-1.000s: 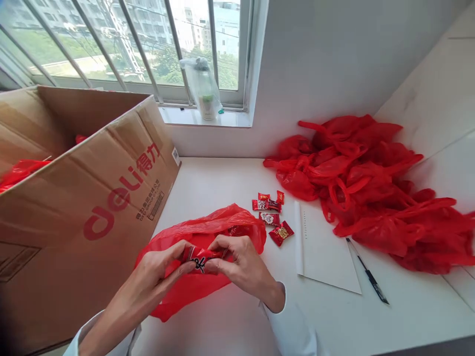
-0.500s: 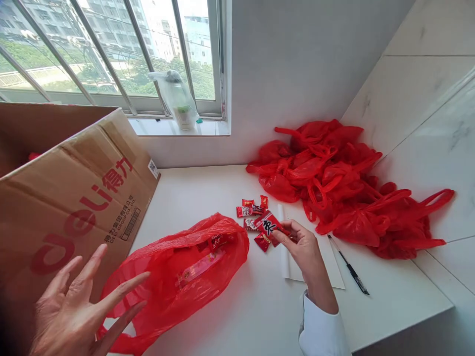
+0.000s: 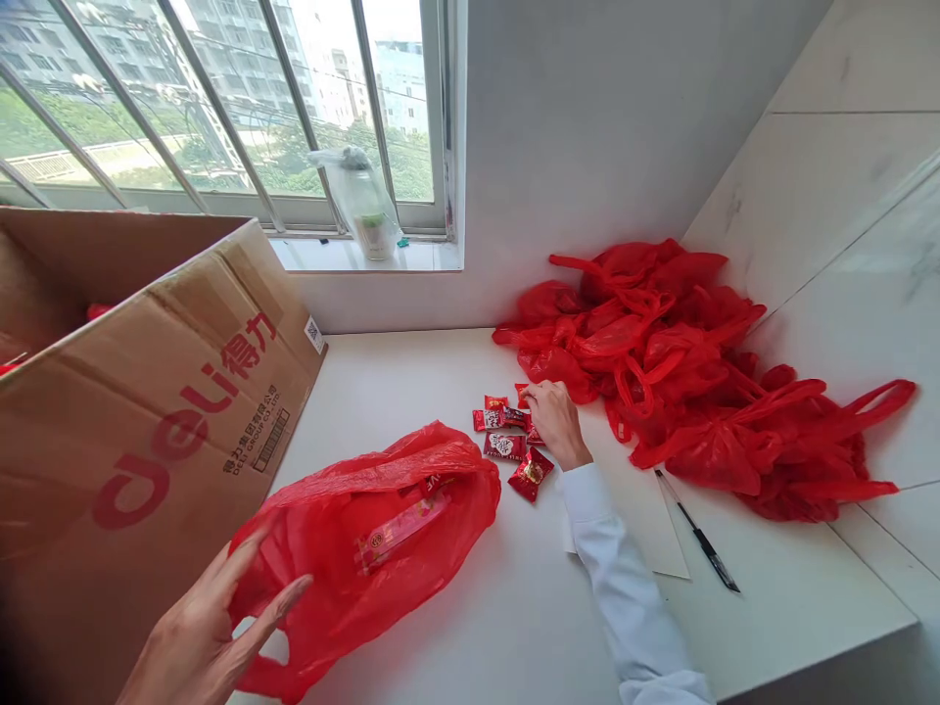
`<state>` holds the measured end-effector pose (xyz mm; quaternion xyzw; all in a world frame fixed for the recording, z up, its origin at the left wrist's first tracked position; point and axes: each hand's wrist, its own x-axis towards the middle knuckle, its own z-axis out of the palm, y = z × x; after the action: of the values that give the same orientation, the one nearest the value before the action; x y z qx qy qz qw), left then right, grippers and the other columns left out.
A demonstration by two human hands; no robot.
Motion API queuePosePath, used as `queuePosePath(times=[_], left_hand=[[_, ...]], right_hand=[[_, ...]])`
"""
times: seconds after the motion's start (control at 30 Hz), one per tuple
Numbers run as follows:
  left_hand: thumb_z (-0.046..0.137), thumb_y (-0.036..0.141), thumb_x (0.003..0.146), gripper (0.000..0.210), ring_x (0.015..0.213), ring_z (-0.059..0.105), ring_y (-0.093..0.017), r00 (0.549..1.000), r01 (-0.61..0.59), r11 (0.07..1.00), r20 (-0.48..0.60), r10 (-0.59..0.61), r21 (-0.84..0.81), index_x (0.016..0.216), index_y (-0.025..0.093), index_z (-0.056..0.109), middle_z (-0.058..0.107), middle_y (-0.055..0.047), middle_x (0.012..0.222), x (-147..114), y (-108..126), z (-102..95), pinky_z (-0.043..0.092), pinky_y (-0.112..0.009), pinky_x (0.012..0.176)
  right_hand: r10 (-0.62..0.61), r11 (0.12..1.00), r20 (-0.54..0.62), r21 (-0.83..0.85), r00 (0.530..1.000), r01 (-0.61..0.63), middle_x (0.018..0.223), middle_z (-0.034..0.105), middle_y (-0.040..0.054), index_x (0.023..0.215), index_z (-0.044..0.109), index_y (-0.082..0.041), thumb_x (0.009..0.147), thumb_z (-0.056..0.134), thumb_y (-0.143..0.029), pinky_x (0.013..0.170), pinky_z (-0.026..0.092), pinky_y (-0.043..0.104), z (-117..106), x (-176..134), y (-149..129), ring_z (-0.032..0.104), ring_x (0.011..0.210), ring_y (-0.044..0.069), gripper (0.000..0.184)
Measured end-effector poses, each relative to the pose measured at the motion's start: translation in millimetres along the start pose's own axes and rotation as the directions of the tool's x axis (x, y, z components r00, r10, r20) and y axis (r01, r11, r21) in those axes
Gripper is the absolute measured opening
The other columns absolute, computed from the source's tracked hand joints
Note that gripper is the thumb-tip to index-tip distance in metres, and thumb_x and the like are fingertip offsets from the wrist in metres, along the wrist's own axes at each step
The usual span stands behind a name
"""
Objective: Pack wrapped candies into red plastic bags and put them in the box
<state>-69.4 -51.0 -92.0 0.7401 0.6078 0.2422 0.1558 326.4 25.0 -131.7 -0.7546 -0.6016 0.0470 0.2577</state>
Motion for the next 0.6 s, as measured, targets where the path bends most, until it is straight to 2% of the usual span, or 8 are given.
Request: queuePosePath(times=[0.07,0.17,0.27,0.33,0.4,0.47,0.53,0.6], left_hand=[[0.049,0.054,0.086,0.048,0.08,0.067,-0.022,0.998,0.03,0.999,0.049,-0.028,-0.041,0.123,0.023,0.054,0.064,-0.006,0.108,5,6,-5.1,0.057,-0.031,0.066],[0.054,0.049,0.084,0.045,0.097,0.064,-0.023,0.998,-0.013,0.992,0.059,0.02,-0.124,0.12,0.023,0.055,0.06,-0.006,0.117,11,17,-14.7,0.055,-0.032,0.079],[0.053,0.042,0.087,0.038,0.102,0.061,-0.02,0.996,-0.044,0.98,0.071,0.059,-0.196,0.12,0.023,0.055,0.061,-0.004,0.116,16,31,-21.0,0.053,-0.029,0.083],[0.053,0.039,0.088,0.037,0.103,0.06,-0.02,0.995,-0.058,0.972,0.064,0.074,-0.226,0.121,0.023,0.054,0.062,-0.004,0.117,20,39,-21.6,0.051,-0.029,0.085],[0.053,0.038,0.088,0.039,0.109,0.058,-0.021,0.996,-0.063,0.969,0.042,0.075,-0.238,0.124,0.022,0.052,0.059,-0.005,0.123,22,45,-20.1,0.049,-0.031,0.092],[0.052,0.038,0.089,0.041,0.114,0.056,-0.022,0.996,-0.064,0.97,0.039,0.075,-0.233,0.127,0.022,0.051,0.057,-0.007,0.129,24,50,-18.0,0.047,-0.034,0.096],[0.05,0.037,0.09,0.04,0.111,0.058,-0.021,0.995,-0.079,0.971,0.048,0.093,-0.225,0.126,0.022,0.052,0.058,-0.006,0.126,26,52,-16.6,0.049,-0.033,0.093],[0.048,0.036,0.09,0.036,0.101,0.062,-0.02,0.993,-0.1,0.969,0.045,0.113,-0.225,0.122,0.023,0.054,0.063,-0.005,0.117,28,52,-15.9,0.052,-0.029,0.084]], right_hand=[[-0.087,0.996,0.085,0.01,0.993,0.087,0.103,0.068,0.0065,0.098,0.071,-0.019,0.09,0.046,-0.022,0.088,0.039,0.028,10,14,-6,0.055,0.101,0.018,0.026],[-0.133,0.991,0.152,0.023,0.979,0.131,0.104,0.068,0.0094,0.097,0.07,-0.016,0.085,0.055,-0.022,0.085,0.039,0.027,28,24,-13,0.056,0.099,0.018,0.02],[-0.106,0.994,0.146,0.033,0.984,0.102,0.095,0.068,0.0117,0.087,0.069,-0.013,0.079,0.06,-0.019,0.079,0.04,0.028,41,26,-19,0.058,0.09,0.019,0.014],[-0.076,0.996,0.104,0.047,0.992,0.071,0.089,0.067,0.0104,0.082,0.067,-0.013,0.076,0.061,-0.018,0.075,0.04,0.029,41,24,-22,0.058,0.085,0.02,0.009],[-0.045,0.997,0.045,0.06,0.998,0.043,0.085,0.067,0.0084,0.081,0.064,-0.015,0.078,0.06,-0.022,0.072,0.041,0.029,31,20,-27,0.059,0.081,0.019,0.009],[-0.02,0.991,-0.042,0.133,0.999,0.025,0.085,0.067,0.0063,0.085,0.062,-0.017,0.081,0.059,-0.03,0.07,0.043,0.029,9,8,-36,0.06,0.075,0.018,0.014],[-0.008,0.943,-0.118,0.329,0.993,0.047,0.085,0.068,0.0042,0.089,0.06,-0.018,0.081,0.061,-0.039,0.068,0.046,0.028,-20,-11,-51,0.06,0.071,0.016,0.023],[-0.051,0.825,-0.107,0.556,0.993,0.102,0.082,0.067,0.0028,0.089,0.06,-0.019,0.079,0.065,-0.044,0.064,0.048,0.027,-49,-37,-74,0.061,0.069,0.016,0.027]])
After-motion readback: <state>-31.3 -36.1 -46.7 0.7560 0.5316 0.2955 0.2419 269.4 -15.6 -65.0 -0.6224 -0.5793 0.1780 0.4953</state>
